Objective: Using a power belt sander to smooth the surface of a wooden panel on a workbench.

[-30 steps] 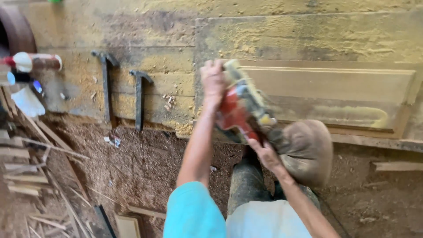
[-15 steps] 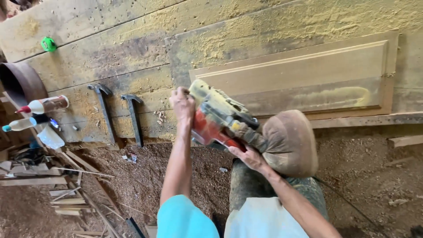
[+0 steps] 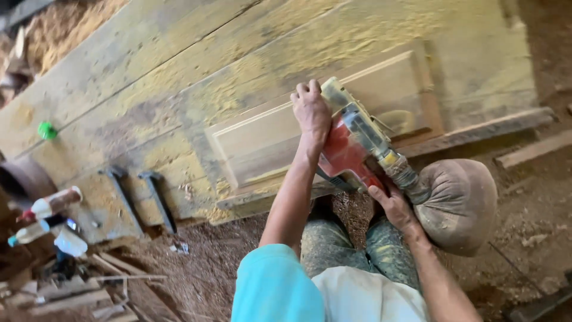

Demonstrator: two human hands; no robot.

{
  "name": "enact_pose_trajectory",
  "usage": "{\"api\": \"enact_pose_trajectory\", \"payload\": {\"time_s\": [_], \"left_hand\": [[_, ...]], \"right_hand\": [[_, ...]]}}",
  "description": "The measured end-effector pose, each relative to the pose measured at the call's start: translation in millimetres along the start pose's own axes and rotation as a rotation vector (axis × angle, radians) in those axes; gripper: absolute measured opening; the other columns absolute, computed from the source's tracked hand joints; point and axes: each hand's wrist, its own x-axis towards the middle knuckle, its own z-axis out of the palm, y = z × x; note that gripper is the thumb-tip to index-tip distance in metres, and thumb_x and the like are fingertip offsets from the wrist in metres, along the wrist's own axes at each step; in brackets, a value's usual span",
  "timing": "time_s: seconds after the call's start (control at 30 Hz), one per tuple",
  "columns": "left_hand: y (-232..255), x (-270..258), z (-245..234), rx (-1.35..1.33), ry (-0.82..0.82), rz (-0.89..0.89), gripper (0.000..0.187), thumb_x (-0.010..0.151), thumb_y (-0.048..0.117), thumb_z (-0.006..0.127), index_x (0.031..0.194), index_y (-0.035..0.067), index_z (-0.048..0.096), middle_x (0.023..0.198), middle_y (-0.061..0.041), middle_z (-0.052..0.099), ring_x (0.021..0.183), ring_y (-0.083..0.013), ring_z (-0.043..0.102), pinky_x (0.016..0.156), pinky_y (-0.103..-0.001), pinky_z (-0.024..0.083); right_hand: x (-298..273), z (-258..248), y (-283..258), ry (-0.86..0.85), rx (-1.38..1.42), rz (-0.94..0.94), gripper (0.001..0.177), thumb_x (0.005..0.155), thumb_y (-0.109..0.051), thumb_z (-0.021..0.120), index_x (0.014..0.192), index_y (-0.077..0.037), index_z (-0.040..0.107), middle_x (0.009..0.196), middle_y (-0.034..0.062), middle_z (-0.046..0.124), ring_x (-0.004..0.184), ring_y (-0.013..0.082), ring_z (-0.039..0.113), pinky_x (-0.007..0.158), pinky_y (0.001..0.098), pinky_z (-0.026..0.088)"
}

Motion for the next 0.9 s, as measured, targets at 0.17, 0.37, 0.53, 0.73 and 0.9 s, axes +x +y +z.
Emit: {"api": "enact_pose_trajectory", "payload": {"time_s": [0.17,0.37,0.53,0.73,0.9], "left_hand": [[101,12,35,-0.053,-0.101,0.11,0.034,0.067,0.001,0.062,0.095,0.015,0.049,0.095,-0.012,0.05,0.091,-0.0425,0.059,0.064,-0.054,0.06],[193,37,35,-0.063,-0.313,0.208,0.028,0.088,-0.009,0.048,0.109,0.009,0.053,0.101,-0.017,0.053,0.09,-0.035,0.052,0.062,-0.047,0.055],[204,60,63,-0.002,-0.326,0.283,0.03,0.094,-0.001,0.05,0.119,0.014,0.056,0.106,-0.014,0.059,0.092,-0.0292,0.058,0.069,-0.039,0.06],[154,63,38,-0.02,-0.319,0.282,0.031,0.093,-0.009,0.043,0.113,0.013,0.055,0.103,-0.013,0.058,0.092,-0.0294,0.058,0.066,-0.038,0.061],[73,43,-8,-0.043,-0.333,0.197,0.03,0.092,-0.007,0.041,0.113,0.01,0.055,0.108,-0.016,0.057,0.094,-0.0318,0.055,0.068,-0.043,0.058]], "right_hand": [[10,-51,56,0.134,0.082,-0.023,0.061,0.1,-0.052,0.059,0.136,-0.003,0.062,0.124,0.0201,0.063,0.122,0.0317,0.059,0.106,0.0539,0.046],[17,-84,89,0.21,0.181,-0.073,0.058,0.093,-0.064,0.048,0.113,-0.014,0.068,0.095,0.0062,0.064,0.093,0.023,0.06,0.09,0.0374,0.049],[40,-73,101,0.245,0.427,-0.09,0.042,0.098,-0.054,0.057,0.106,-0.013,0.061,0.084,-0.0017,0.055,0.074,0.0114,0.05,0.07,0.0244,0.042],[32,-28,86,0.196,0.365,-0.064,0.053,0.093,-0.064,0.054,0.111,-0.015,0.064,0.092,0.0013,0.059,0.086,0.0172,0.055,0.084,0.0316,0.047],[17,30,67,0.083,0.212,-0.002,0.085,0.084,-0.07,0.047,0.153,-0.019,0.046,0.144,0.0133,0.06,0.121,0.0291,0.061,0.107,0.0442,0.048]]}}
